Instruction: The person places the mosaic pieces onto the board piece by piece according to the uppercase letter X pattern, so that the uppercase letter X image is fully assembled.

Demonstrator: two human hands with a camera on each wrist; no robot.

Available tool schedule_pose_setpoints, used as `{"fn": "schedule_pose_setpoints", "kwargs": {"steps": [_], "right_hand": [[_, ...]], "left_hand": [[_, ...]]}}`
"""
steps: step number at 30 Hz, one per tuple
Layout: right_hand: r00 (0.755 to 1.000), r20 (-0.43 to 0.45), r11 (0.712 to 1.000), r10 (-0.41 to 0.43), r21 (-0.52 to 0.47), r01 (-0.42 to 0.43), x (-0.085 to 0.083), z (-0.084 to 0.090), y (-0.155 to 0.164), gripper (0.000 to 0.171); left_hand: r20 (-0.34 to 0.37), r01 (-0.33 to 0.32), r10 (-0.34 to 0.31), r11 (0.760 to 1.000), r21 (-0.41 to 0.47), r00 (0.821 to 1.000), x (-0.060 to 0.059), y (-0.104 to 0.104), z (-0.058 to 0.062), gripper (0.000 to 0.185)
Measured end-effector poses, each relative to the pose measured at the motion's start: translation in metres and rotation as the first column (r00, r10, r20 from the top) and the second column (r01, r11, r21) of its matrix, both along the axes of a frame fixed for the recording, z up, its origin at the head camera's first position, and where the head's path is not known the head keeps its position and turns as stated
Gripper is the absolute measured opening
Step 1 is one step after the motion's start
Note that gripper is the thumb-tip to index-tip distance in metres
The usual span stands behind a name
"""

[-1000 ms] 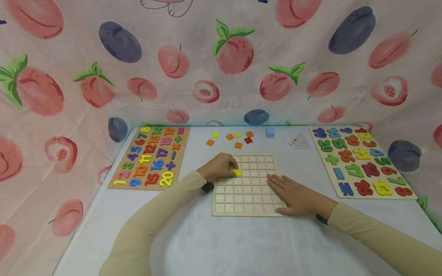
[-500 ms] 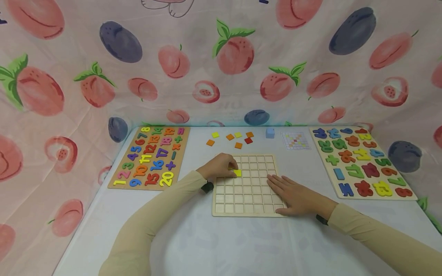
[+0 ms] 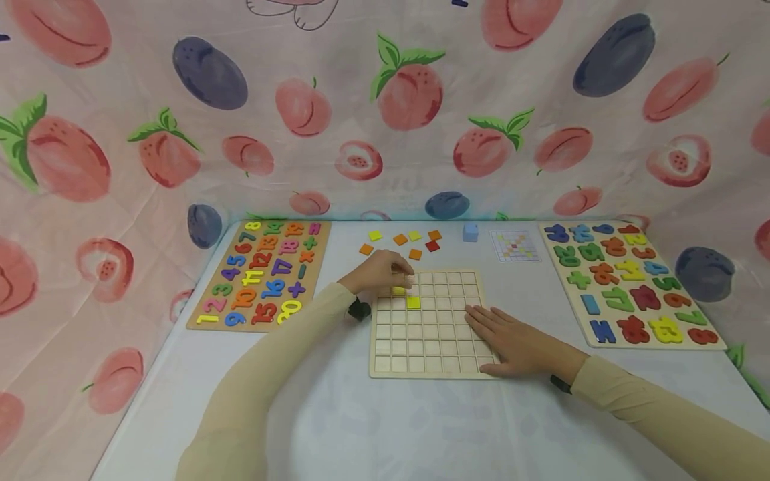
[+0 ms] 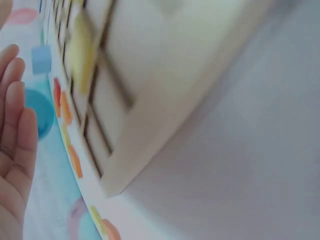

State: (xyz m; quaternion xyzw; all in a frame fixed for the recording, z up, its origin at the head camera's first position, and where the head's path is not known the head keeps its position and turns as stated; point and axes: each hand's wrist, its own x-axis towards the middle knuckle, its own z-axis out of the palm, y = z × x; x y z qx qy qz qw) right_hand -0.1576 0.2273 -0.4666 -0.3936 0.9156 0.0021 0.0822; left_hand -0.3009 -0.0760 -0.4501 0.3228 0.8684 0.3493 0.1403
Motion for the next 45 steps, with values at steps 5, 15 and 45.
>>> {"fn": "schedule_pose_setpoints", "kwargs": {"steps": [5, 15, 45], "right_hand": [[1.0, 0.002, 1.0, 0.001, -0.01, -0.001, 0.0, 0.0, 0.0, 0.091], [0.999, -0.041, 0.999, 0.001, -0.032, -0.002, 0.0, -0.005, 0.002, 0.092], [1.0, 0.001, 1.0, 0.009, -0.001, -0.009, -0.002, -0.003, 0.003, 0.091]], "left_hand": [[0.021, -0.04, 0.039, 0.998, 0.041, 0.999, -0.02, 0.003, 0.01, 0.029], [0.003, -0.153, 0.153, 0.985, 0.078, 0.988, -0.057, 0.019, 0.012, 0.029], [0.226, -0.117, 0.117, 0.993, -0.013, 0.967, -0.072, 0.05, -0.007, 0.021]]}}
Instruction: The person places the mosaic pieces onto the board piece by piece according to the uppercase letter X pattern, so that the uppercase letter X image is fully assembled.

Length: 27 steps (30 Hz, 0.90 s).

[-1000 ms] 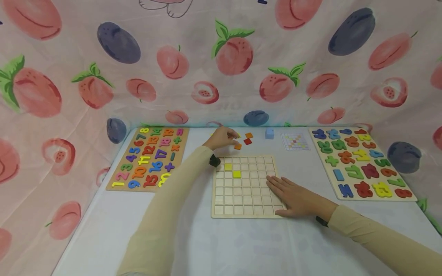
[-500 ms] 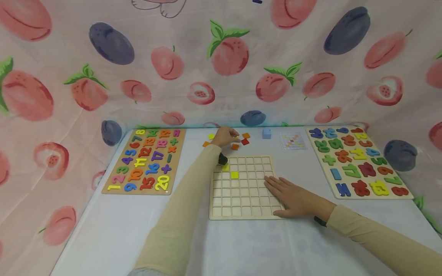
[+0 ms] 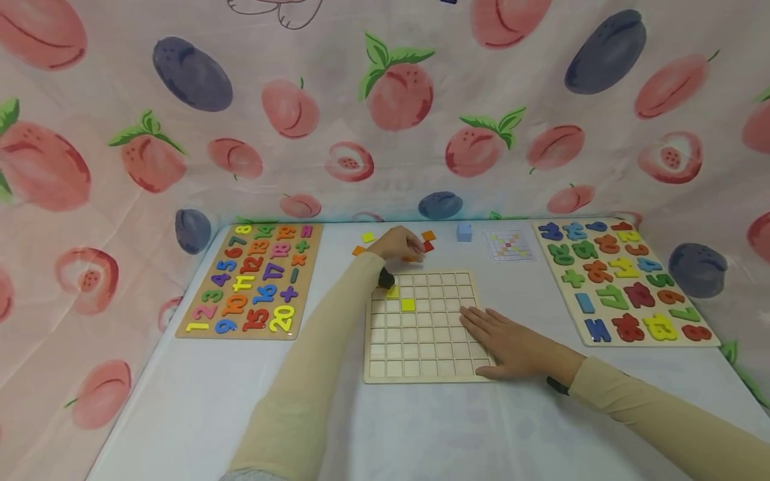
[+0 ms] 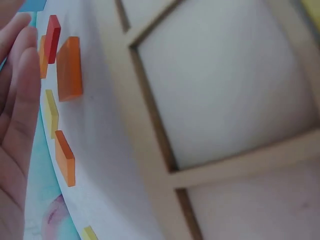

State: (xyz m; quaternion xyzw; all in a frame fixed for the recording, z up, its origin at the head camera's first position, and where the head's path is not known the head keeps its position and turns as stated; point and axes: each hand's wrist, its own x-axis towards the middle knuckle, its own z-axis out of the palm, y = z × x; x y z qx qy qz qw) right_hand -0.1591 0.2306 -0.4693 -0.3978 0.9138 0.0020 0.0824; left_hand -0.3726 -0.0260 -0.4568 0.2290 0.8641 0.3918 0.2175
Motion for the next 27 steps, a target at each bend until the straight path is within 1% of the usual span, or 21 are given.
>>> {"fn": "schedule_pose_setpoints", "kwargs": {"steps": [3, 5, 9, 12, 15, 20, 23, 27], "right_hand": [[1.0, 0.004, 1.0, 0.0, -0.01, 0.0, 0.001, 0.002, 0.0, 0.091], [1.0, 0.004, 1.0, 0.001, -0.012, -0.001, 0.002, 0.002, 0.0, 0.09], [1.0, -0.008, 1.0, 0.006, -0.008, -0.006, 0.002, 0.003, -0.001, 0.09], [1.0, -0.016, 1.0, 0.007, 0.001, -0.007, 0.002, 0.003, -0.001, 0.09], [1.0, -0.012, 1.0, 0.003, 0.005, -0.003, 0.002, 0.003, -0.001, 0.091], [1.0, -0.008, 1.0, 0.0, 0.003, 0.0, 0.002, 0.002, -0.001, 0.091], [1.0, -0.015, 1.0, 0.002, 0.007, -0.002, 0.002, 0.001, -0.001, 0.091], [1.0, -0.017, 1.0, 0.004, 0.007, -0.004, 0.002, 0.001, -0.001, 0.091]], "left_hand": [[-0.018, 0.057, -0.057, 0.998, -0.029, 0.998, 0.001, -0.001, -0.002, 0.022], [-0.038, 0.063, -0.065, 0.997, -0.051, 0.997, 0.002, -0.003, -0.002, 0.021], [-0.086, 0.024, -0.031, 0.996, -0.082, 0.996, 0.002, -0.008, -0.003, 0.019], [-0.104, 0.004, -0.012, 0.997, -0.078, 0.994, 0.0, -0.013, -0.003, 0.021], [-0.108, -0.008, 0.001, 0.998, -0.06, 0.994, -0.004, -0.017, -0.005, 0.022], [-0.113, -0.054, 0.048, 0.997, -0.047, 0.992, -0.008, -0.022, -0.01, 0.02], [-0.134, -0.075, 0.066, 0.995, -0.064, 0.989, -0.007, -0.023, -0.01, 0.021], [-0.163, -0.089, 0.071, 0.99, -0.108, 0.984, -0.006, -0.023, -0.009, 0.022]]}}
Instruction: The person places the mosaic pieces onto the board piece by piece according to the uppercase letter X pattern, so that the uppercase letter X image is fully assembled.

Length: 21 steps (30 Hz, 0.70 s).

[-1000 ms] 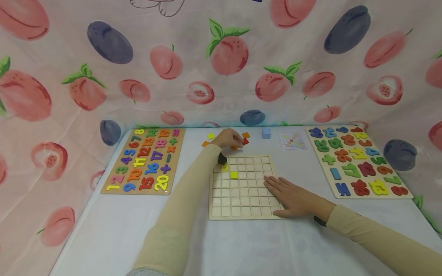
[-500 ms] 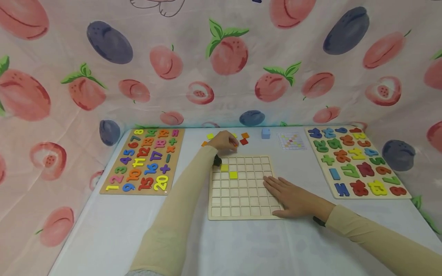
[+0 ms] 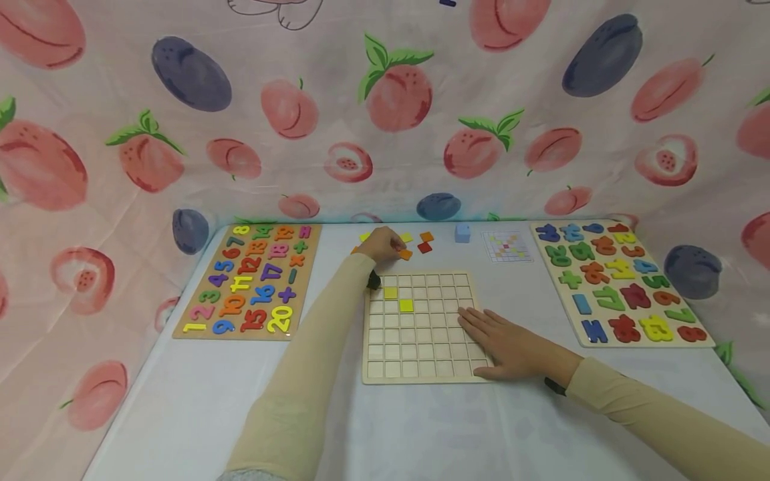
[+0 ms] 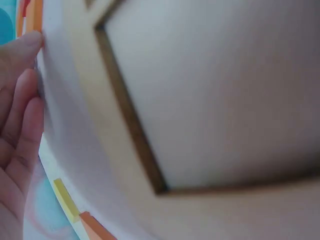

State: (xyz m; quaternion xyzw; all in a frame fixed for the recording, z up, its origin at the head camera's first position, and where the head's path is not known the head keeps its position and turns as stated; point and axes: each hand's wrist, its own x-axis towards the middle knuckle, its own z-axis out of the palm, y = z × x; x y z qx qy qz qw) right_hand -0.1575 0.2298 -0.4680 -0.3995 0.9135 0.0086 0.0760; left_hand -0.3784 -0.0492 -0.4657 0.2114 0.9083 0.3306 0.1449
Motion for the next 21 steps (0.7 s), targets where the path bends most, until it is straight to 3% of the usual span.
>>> {"fn": "schedule_pose_setpoints", "kwargs": {"steps": [6, 12, 21], "right_hand": [[1.0, 0.004, 1.0, -0.006, 0.004, 0.006, -0.002, 0.001, -0.001, 0.091], [1.0, 0.011, 1.0, -0.008, -0.005, 0.008, -0.003, 0.001, -0.002, 0.091], [1.0, 0.028, 1.0, -0.01, -0.02, 0.011, -0.001, 0.0, -0.001, 0.092]], "left_hand": [[-0.055, -0.05, 0.048, 0.998, -0.043, 0.997, -0.004, -0.002, -0.002, 0.023], [-0.059, -0.113, 0.112, 0.993, -0.024, 0.992, -0.005, 0.002, 0.001, 0.027], [0.006, 0.023, -0.024, 0.999, 0.049, 1.0, 0.002, 0.022, 0.008, 0.034]]}}
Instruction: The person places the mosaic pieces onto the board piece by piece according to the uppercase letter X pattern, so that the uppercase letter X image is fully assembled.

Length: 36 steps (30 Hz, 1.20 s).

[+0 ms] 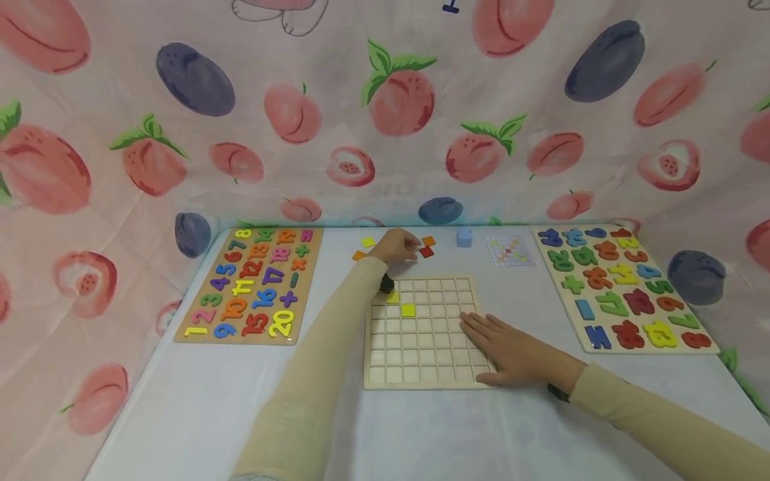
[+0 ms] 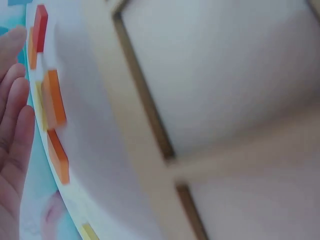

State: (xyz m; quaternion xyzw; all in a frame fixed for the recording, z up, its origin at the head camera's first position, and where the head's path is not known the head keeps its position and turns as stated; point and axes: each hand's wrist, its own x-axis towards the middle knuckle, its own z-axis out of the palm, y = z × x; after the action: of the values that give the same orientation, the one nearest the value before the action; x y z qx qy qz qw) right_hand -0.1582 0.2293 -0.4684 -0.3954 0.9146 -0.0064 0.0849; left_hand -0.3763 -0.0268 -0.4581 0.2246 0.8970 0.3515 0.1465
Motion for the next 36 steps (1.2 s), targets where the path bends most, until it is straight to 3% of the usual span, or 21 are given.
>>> {"fn": "schedule_pose_setpoints", "kwargs": {"steps": [5, 20, 25, 36], "right_hand": [[1.0, -0.026, 1.0, 0.009, 0.002, -0.009, 0.001, -0.001, 0.0, 0.092], [0.998, -0.052, 0.998, 0.024, -0.05, -0.027, 0.002, -0.004, 0.003, 0.091], [1.0, -0.015, 1.0, 0.006, -0.03, -0.007, 0.002, -0.004, 0.002, 0.092], [0.999, -0.05, 0.999, 0.014, -0.036, -0.015, 0.002, -0.003, 0.001, 0.091]], "left_hand": [[0.041, 0.035, -0.035, 0.999, 0.002, 0.999, 0.001, 0.008, 0.0, 0.039], [0.033, 0.146, -0.143, 0.977, -0.158, 0.989, -0.001, 0.018, 0.001, 0.043], [0.034, 0.122, -0.119, 0.984, -0.132, 0.992, 0.001, 0.012, 0.0, 0.041], [0.021, 0.069, -0.068, 0.996, -0.057, 0.997, 0.005, -0.005, -0.002, 0.033]]}}
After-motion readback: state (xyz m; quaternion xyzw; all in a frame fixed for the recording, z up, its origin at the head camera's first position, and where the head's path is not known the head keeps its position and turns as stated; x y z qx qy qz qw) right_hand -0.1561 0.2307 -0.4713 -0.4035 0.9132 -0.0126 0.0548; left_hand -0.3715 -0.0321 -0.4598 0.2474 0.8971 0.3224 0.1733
